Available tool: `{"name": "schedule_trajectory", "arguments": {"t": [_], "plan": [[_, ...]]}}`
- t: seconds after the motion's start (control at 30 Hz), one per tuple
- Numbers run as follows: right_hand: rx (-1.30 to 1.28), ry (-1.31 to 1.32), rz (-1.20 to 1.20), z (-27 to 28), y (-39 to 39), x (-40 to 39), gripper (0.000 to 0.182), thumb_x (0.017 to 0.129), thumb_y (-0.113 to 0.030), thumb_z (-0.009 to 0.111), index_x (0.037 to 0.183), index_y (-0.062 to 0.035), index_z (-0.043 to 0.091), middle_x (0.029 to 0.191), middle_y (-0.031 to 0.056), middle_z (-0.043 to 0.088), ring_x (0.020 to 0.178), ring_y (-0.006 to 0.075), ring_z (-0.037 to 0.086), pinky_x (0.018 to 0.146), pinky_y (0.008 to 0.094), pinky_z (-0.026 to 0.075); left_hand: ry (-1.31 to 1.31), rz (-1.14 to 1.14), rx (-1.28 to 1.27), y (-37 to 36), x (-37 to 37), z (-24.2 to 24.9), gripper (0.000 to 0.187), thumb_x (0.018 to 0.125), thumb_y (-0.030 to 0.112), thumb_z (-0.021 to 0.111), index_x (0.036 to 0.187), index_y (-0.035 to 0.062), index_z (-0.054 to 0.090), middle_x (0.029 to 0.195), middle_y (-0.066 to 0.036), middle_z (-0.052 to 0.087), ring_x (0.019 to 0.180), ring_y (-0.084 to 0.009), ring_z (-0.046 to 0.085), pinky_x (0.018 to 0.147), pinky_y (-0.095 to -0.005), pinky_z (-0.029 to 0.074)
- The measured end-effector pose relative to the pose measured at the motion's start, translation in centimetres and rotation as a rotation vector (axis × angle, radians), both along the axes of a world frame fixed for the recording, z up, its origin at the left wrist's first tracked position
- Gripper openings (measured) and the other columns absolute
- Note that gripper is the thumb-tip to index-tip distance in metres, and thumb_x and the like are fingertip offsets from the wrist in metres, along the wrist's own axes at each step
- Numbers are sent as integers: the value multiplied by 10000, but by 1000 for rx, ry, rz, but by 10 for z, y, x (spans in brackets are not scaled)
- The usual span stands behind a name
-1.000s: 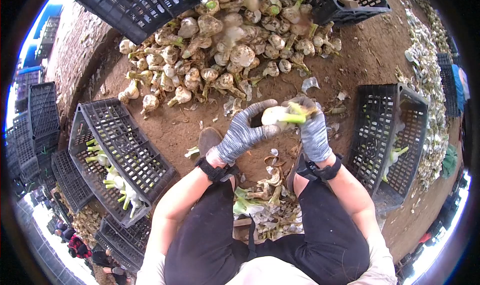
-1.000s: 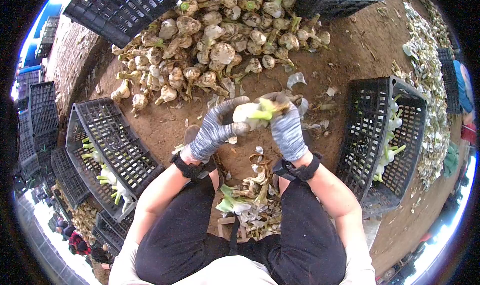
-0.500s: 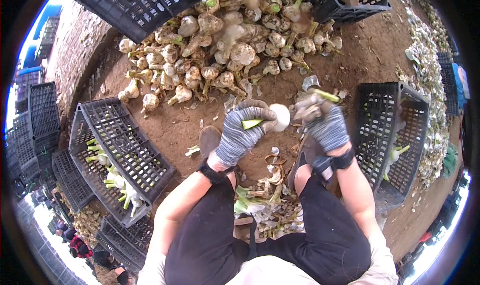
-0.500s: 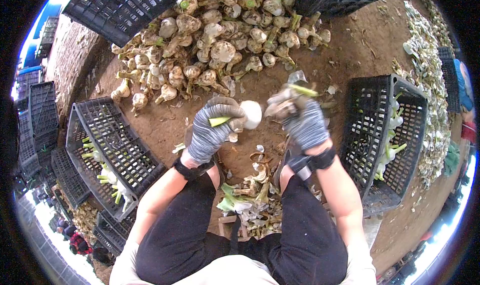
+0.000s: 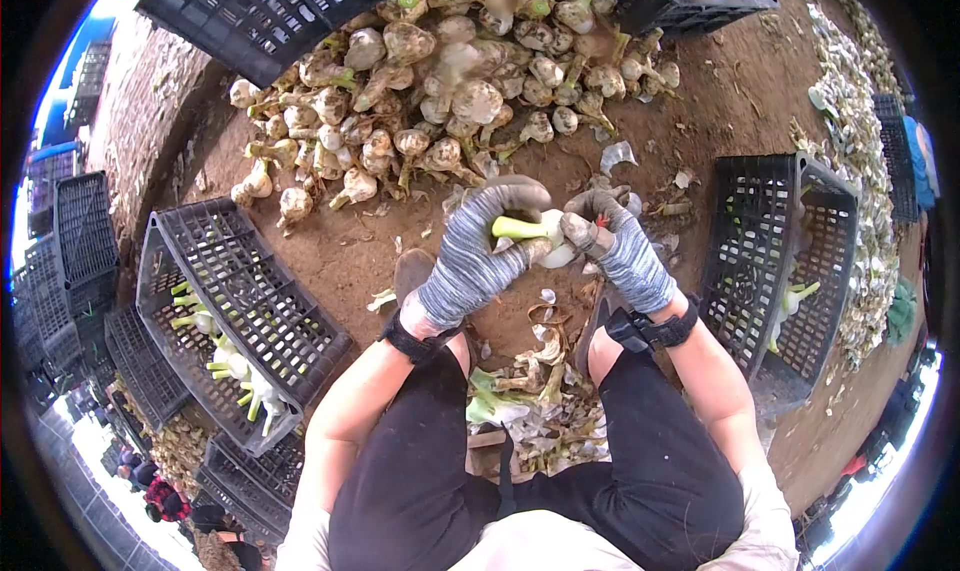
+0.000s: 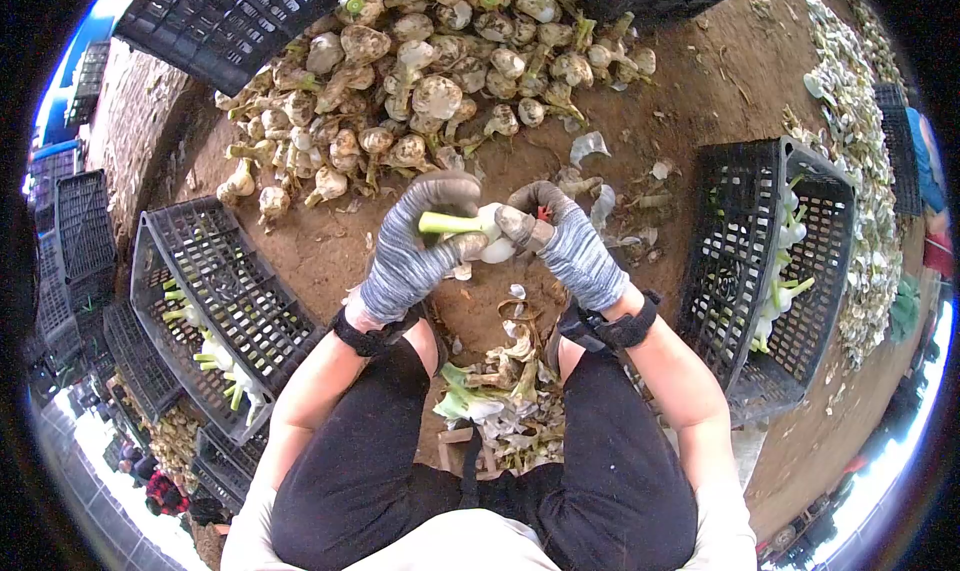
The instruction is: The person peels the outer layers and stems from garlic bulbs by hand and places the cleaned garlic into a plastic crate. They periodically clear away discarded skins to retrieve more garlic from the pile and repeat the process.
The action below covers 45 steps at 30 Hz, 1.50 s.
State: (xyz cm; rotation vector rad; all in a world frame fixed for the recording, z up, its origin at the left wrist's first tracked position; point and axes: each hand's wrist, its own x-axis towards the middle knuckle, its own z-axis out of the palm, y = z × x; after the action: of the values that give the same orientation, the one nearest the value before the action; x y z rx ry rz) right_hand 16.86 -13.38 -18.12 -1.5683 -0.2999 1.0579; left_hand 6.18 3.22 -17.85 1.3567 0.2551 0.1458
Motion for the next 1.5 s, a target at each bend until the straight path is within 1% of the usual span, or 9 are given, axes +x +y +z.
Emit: {"name": "schedule_trajectory", "arguments": {"t": [0.3, 0.37, 0.57, 0.73, 0.83, 0.97, 1.3, 1.43, 1.5], "plan": [[44, 315, -203, 18, 1, -5, 256, 859, -185, 621, 1036, -10, 563, 927, 46, 595, 813, 121, 566, 738, 259, 482, 164, 104, 88, 2, -5, -6, 284, 726, 29, 738, 994, 48, 643, 1035, -70, 620, 960, -153, 584, 828, -294, 484], [-52, -404, -46, 9, 2, -15, 212, 830, -130, 636, 998, -17, 573, 886, 51, 606, 796, 133, 572, 728, 278, 477, -9, 120, 388, -2, -2, 2, 232, 719, 7, 730, 936, 56, 666, 998, -73, 636, 936, -169, 600, 807, -297, 492], [-16, -291, -256, -9, -4, 20, 84, 811, -62, 615, 879, -15, 603, 799, 83, 645, 733, 148, 597, 668, 283, 480, -37, 66, 278, 11, -6, -1, 172, 719, -3, 722, 870, 65, 675, 1025, -73, 631, 935, -167, 593, 805, -287, 481], [-113, -854, -37, -17, -20, 15, 126, 831, -128, 629, 854, -4, 616, 831, 93, 621, 755, 154, 575, 698, 283, 476, -1, 30, -8, 15, -4, -6, 151, 748, -1, 694, 874, 73, 656, 1009, -82, 630, 934, -164, 581, 829, -299, 466], [-18, -40, -153, 11, 0, 0, 203, 842, -197, 639, 939, -28, 579, 847, 33, 588, 766, 110, 543, 670, 246, 457, -36, -41, 214, 11, 0, 1, 169, 732, -7, 697, 874, 75, 654, 1012, -80, 629, 941, -181, 586, 833, -307, 467], [-1, 206, 38, 18, 2, 12, 253, 851, -236, 636, 976, -27, 568, 840, 10, 585, 712, 84, 546, 639, 234, 467, -93, -112, 396, 10, 1, 6, 199, 703, -17, 701, 870, 81, 655, 1027, -71, 624, 959, -203, 588, 834, -318, 469], [30, -359, 64, 13, -8, 5, 202, 801, -107, 660, 963, -9, 588, 868, 61, 634, 818, 91, 570, 737, 248, 466, -126, -249, 562, 16, 0, 5, 141, 733, 22, 705, 839, 91, 643, 1009, -72, 620, 952, -195, 585, 825, -321, 469], [-97, -247, -22, -18, -22, 12, 170, 792, -112, 646, 915, 1, 615, 823, 89, 648, 827, 158, 605, 752, 287, 478, -71, -207, -208, 21, -4, -3, 132, 770, 135, 726, 832, 97, 616, 1004, -57, 586, 893, -153, 581, 763, -288, 488], [-155, -355, 572, -34, -39, 5, 221, 803, -132, 631, 974, 9, 621, 855, 142, 656, 858, 259, 621, 791, 337, 479, -1, -43, -789, 17, -8, -12, 222, 767, 143, 727, 928, 86, 584, 1022, -57, 564, 930, -172, 582, 782, -281, 501]]}}
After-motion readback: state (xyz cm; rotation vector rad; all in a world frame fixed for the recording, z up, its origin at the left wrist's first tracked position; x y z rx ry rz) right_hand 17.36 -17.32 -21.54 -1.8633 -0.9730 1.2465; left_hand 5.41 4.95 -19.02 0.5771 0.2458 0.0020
